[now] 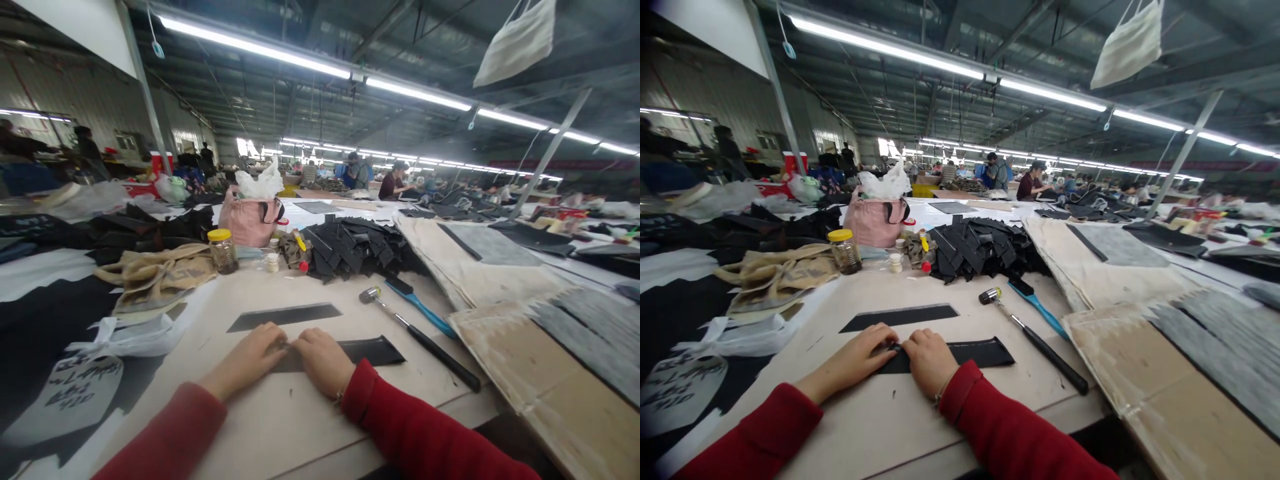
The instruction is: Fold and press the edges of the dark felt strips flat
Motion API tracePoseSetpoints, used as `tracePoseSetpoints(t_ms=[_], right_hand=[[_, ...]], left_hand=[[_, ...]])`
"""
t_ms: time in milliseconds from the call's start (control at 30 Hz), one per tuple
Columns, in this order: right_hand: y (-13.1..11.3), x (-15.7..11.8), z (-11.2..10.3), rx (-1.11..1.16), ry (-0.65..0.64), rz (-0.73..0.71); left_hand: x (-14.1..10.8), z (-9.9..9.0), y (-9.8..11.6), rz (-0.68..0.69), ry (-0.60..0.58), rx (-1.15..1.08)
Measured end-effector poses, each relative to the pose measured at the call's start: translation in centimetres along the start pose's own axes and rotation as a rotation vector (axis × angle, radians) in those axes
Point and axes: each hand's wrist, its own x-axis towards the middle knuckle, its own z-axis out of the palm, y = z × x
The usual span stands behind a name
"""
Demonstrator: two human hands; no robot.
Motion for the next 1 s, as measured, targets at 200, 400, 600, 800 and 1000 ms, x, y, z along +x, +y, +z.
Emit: tracePoseSetpoints(t_ms=[200, 400, 600, 800, 1000], right_hand=[[0.2, 0.2, -0.3, 0.074, -0.010, -0.010], [-0.2, 0.5, -0.3, -0.009, -0.018, -0.010], [0.3, -0.1, -1.2, -0.045, -0.031, -0.028], [6.4, -5.2, -5.4, -0.132, 0.042, 0.254], [12.4, -11.2, -5.7, -0.317, -0.059, 0.628]], left_hand=[[-0.1, -0.4, -0.1, 0.016, -0.025, -0.049], [0.0, -0.1, -0.5, 0.080, -0.054, 0.080], [0.3, 0.0, -0.1, 0.101, -0.072, 0.199], [-0.4, -0.5, 0.4, 0.060, -0.067, 0.137], [-0.7, -0.5, -0.7, 0.046, -0.022, 0.016]])
